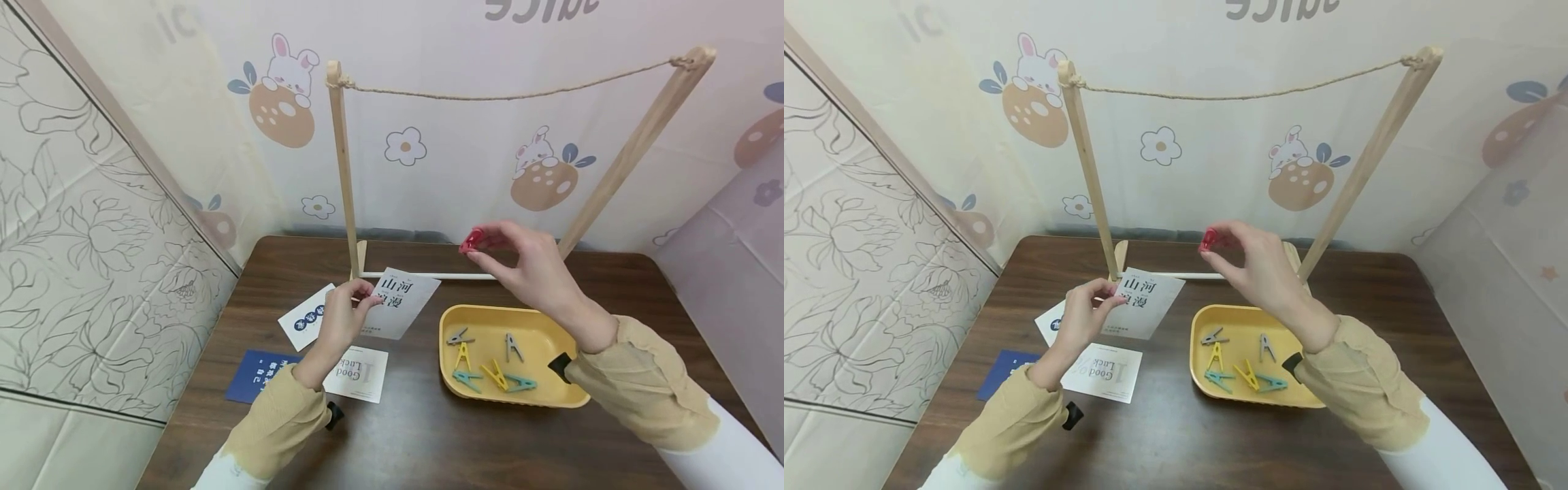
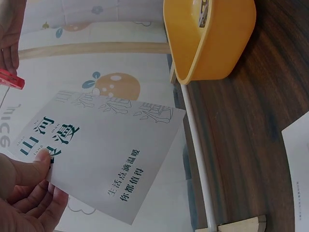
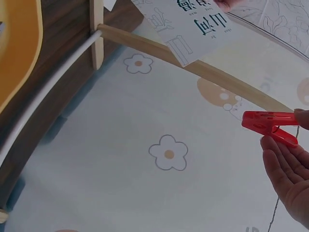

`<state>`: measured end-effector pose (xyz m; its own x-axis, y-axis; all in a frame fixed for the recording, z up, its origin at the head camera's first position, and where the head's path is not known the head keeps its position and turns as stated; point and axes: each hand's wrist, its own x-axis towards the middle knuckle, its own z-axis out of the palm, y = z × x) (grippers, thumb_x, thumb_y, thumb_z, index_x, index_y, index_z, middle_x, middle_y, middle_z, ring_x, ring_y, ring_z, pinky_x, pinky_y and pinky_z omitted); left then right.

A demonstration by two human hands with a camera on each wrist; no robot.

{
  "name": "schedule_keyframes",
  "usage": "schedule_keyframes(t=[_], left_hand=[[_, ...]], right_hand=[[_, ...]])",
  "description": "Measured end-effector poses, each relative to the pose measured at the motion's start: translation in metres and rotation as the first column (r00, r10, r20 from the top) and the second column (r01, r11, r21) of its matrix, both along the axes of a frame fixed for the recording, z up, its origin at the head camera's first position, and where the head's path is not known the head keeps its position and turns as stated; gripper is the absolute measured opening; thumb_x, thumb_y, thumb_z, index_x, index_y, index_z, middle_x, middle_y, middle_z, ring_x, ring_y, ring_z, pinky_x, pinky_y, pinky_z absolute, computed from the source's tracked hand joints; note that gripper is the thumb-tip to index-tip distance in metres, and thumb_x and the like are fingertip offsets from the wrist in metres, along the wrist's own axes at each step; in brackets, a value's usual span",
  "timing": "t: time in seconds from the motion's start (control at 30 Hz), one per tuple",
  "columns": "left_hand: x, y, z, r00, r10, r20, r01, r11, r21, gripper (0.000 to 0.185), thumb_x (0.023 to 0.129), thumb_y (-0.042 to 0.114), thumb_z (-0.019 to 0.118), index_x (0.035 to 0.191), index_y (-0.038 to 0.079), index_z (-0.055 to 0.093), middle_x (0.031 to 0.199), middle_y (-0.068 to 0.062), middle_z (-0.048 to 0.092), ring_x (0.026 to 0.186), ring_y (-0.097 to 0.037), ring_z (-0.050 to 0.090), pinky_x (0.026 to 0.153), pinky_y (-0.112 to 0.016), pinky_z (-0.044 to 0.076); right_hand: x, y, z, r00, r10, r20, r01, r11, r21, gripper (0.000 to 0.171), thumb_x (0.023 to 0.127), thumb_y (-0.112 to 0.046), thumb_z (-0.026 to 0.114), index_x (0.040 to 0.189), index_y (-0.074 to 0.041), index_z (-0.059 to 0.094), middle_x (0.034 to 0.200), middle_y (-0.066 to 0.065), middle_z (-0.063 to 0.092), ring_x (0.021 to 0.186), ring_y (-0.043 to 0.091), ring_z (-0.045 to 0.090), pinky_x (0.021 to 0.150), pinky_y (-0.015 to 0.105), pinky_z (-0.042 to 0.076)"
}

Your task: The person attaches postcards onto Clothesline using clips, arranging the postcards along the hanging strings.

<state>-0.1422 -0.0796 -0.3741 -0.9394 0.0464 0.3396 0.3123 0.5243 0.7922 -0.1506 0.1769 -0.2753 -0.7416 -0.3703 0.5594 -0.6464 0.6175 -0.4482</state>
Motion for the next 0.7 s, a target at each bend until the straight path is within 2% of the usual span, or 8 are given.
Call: schedule_keyframes(t=[0.1,0.3,0.7], left_hand=[[-0.005,-0.001,0.006,1.000,0.000,-0.009,0.000,1.000,0.007,0.008,0.074,0.002,0.069,0.073,0.000,0.061,0.071,-0.007,0.062,0.066,-0.016,0.058,0.058,-0.025,0.050],[-0.012,-0.002,0.014,1.000,0.010,-0.029,-0.010,1.000,0.009,0.009,0.074,0.002,0.069,0.071,0.001,0.061,0.070,-0.007,0.062,0.065,-0.015,0.058,0.058,-0.026,0.050],[-0.024,-0.004,0.030,0.999,0.026,-0.045,-0.025,1.000,0.014,0.010,0.075,0.001,0.069,0.070,0.000,0.060,0.069,-0.007,0.062,0.062,-0.015,0.054,0.057,-0.026,0.047]], right_hand=[[-0.003,-0.004,0.007,1.000,0.015,-0.005,-0.015,1.000,0.007,0.030,0.074,-0.003,0.070,0.101,-0.001,0.059,0.089,0.005,0.064,0.080,0.017,0.061,0.072,0.030,0.048],[-0.008,-0.013,0.017,0.999,0.033,-0.015,-0.033,0.999,0.015,0.029,0.076,-0.006,0.069,0.103,-0.001,0.058,0.091,0.005,0.063,0.081,0.015,0.060,0.073,0.030,0.048],[-0.022,-0.027,0.034,0.998,0.046,-0.039,-0.047,0.998,-0.035,0.026,0.077,-0.007,0.068,0.100,0.001,0.059,0.089,0.007,0.064,0.081,0.018,0.061,0.074,0.030,0.048]])
